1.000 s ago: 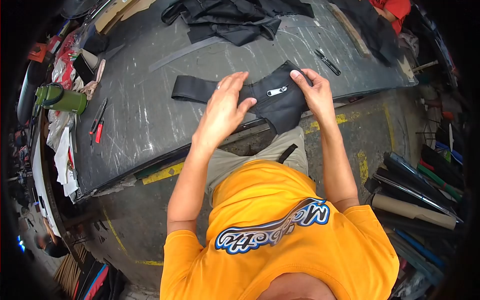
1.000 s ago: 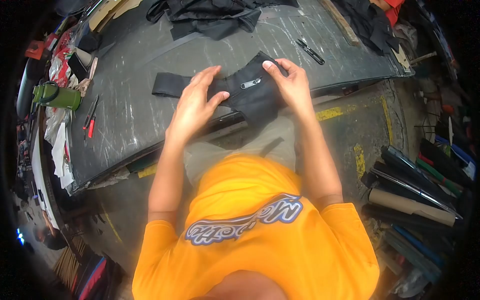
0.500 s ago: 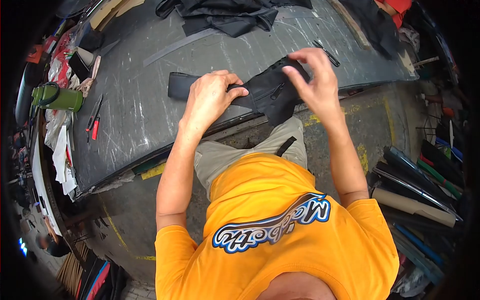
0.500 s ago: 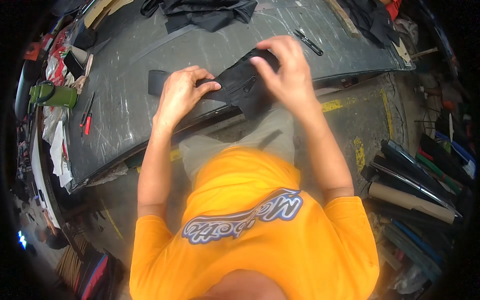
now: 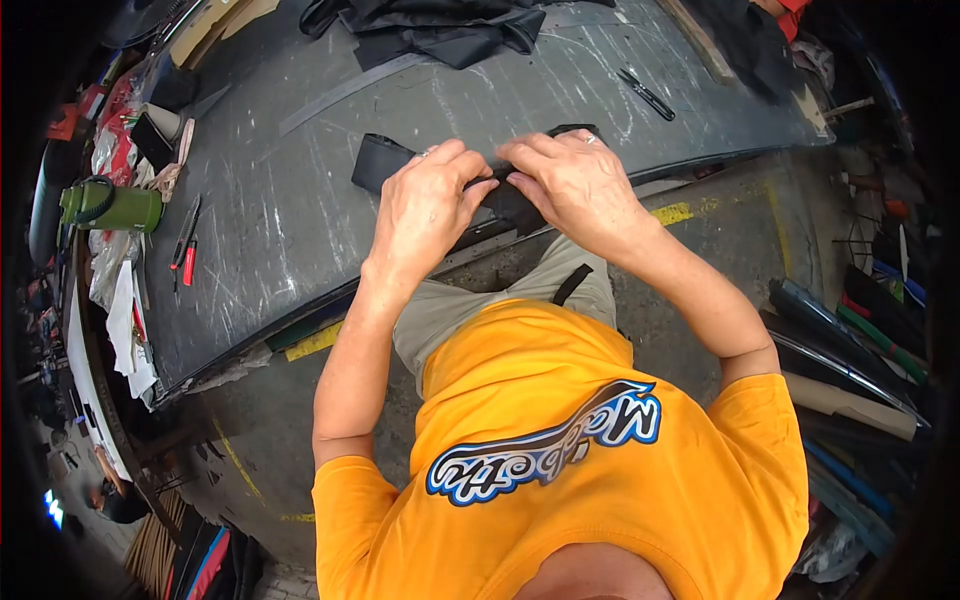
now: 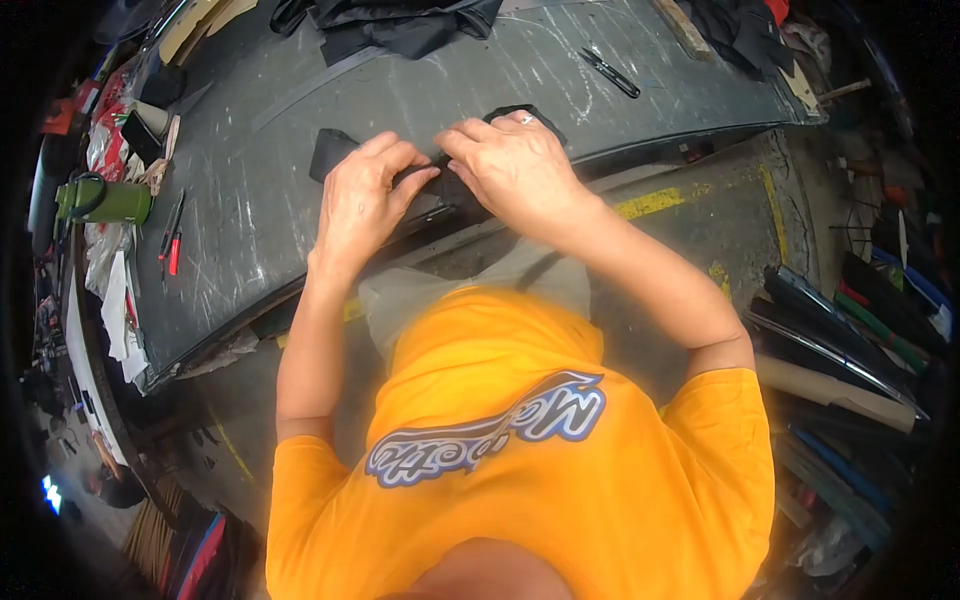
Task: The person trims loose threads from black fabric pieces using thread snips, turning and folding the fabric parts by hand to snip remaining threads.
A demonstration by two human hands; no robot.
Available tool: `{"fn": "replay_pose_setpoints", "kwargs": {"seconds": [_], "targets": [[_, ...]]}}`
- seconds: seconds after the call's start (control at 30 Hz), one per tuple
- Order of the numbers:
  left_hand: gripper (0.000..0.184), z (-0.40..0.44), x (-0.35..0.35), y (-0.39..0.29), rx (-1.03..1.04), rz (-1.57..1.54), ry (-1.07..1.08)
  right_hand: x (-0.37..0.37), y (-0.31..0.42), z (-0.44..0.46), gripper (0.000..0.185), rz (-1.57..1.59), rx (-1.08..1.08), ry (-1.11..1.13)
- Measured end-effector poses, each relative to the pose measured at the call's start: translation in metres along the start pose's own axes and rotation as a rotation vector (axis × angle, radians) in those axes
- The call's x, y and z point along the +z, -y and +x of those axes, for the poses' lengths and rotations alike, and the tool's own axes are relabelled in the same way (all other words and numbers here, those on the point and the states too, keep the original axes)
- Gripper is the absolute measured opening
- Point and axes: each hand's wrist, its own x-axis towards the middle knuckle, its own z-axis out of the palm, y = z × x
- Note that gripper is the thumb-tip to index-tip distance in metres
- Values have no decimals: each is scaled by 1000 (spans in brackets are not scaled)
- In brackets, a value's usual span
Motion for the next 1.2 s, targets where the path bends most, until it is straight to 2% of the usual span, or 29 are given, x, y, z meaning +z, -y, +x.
{"fn": "replay_pose_setpoints", "kwargs": {"seconds": [0.17,0.27,0.33,0.5,0.73,1.2], "targets": [[15,-10,2,0,132,7,-172,-5,-7,-2,19,7,-51,71],[15,-19,3,-1,175,10,-239,-13,-5,-1,15,32,-148,-49],[16,-23,6,-1,201,21,-263,-12,-4,-2,15,32,-156,-38],[15,-27,12,4,207,5,-279,-11,-1,-2,14,41,-188,-37],[13,-19,-2,2,136,-95,-132,-12,-2,4,13,95,-178,-16],[14,-18,-5,-5,203,-87,-166,-13,-7,4,14,180,-183,-57]]}}
